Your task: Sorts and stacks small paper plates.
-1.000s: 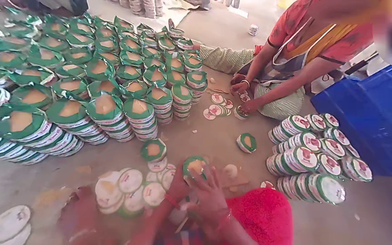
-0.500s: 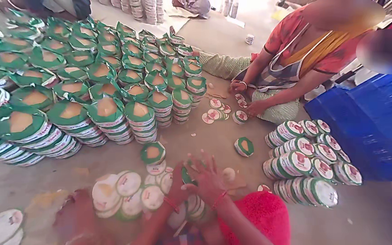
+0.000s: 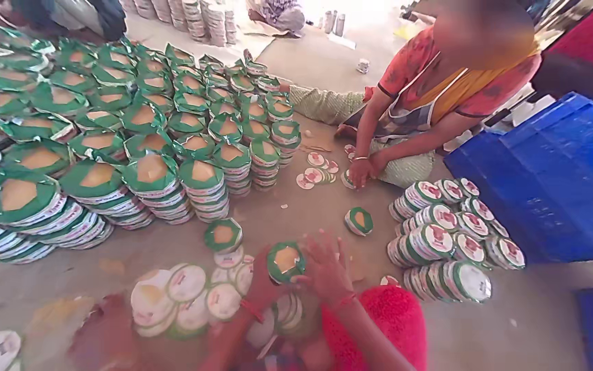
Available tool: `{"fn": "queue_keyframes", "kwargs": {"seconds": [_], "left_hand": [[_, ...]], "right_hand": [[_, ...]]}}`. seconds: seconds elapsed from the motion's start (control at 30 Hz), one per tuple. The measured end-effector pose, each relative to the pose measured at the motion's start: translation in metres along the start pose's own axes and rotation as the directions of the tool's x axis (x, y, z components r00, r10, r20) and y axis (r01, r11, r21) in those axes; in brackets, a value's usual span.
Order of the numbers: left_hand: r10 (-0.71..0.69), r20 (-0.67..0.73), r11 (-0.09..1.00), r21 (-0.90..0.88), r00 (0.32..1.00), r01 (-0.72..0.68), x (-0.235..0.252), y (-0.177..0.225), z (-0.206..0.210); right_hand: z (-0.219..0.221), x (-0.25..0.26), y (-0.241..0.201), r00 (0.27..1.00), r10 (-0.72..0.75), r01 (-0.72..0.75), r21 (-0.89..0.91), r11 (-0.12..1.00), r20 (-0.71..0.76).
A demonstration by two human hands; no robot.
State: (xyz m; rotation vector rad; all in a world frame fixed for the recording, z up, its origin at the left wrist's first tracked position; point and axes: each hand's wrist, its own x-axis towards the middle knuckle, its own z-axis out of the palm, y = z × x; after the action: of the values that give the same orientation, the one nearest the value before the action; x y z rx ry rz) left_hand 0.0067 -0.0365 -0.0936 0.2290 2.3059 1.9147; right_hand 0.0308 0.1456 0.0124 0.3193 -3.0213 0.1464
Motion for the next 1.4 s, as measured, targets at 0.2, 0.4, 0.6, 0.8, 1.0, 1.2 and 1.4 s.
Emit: {"fn": "queue_keyframes", "kwargs": {"seconds": [0.2,0.4,0.6,0.8,1.0,1.2,1.4], "left_hand": [[0.030,0.062,0.999,0.042,0.998,-0.032,-0.002,0.003,-0.006],[-0.338,0.354,0.727,0.687,0.872,0.003,0.021,0.060,-0.092],[-0.779,0.041,0.286,0.912,0.626,0.296,0.005,0.063,-0.128],[-0.626,0.039,0.482,0.805,0.779,0.347,0.015,0.083,-0.142],[-0.516,-0.080,0.302,0.914,0.853,0.269,0.029,0.177,-0.131],[-0.235,0.197,0.550,0.834,0.952,-0.037,0.025,0.176,-0.122],[-0.206,0.247,0.865,0.498,0.947,0.058,0.039,0.163,-0.073]], "right_hand": [[0.006,-0.026,-0.001,0.992,-0.050,0.052,0.018,0.998,-0.114],[0.017,-0.043,-0.003,0.968,-0.099,0.119,0.076,0.990,-0.231],[0.018,-0.043,-0.005,0.897,-0.021,0.102,0.161,0.982,-0.441],[0.015,-0.050,-0.002,0.853,0.085,0.106,0.329,0.938,-0.516],[0.004,-0.030,-0.029,0.892,0.178,0.171,0.676,0.717,-0.415],[-0.008,-0.006,-0.034,0.959,0.213,0.059,0.864,0.499,-0.189],[-0.019,0.016,-0.035,0.939,0.323,-0.141,0.989,0.052,0.117]]}}
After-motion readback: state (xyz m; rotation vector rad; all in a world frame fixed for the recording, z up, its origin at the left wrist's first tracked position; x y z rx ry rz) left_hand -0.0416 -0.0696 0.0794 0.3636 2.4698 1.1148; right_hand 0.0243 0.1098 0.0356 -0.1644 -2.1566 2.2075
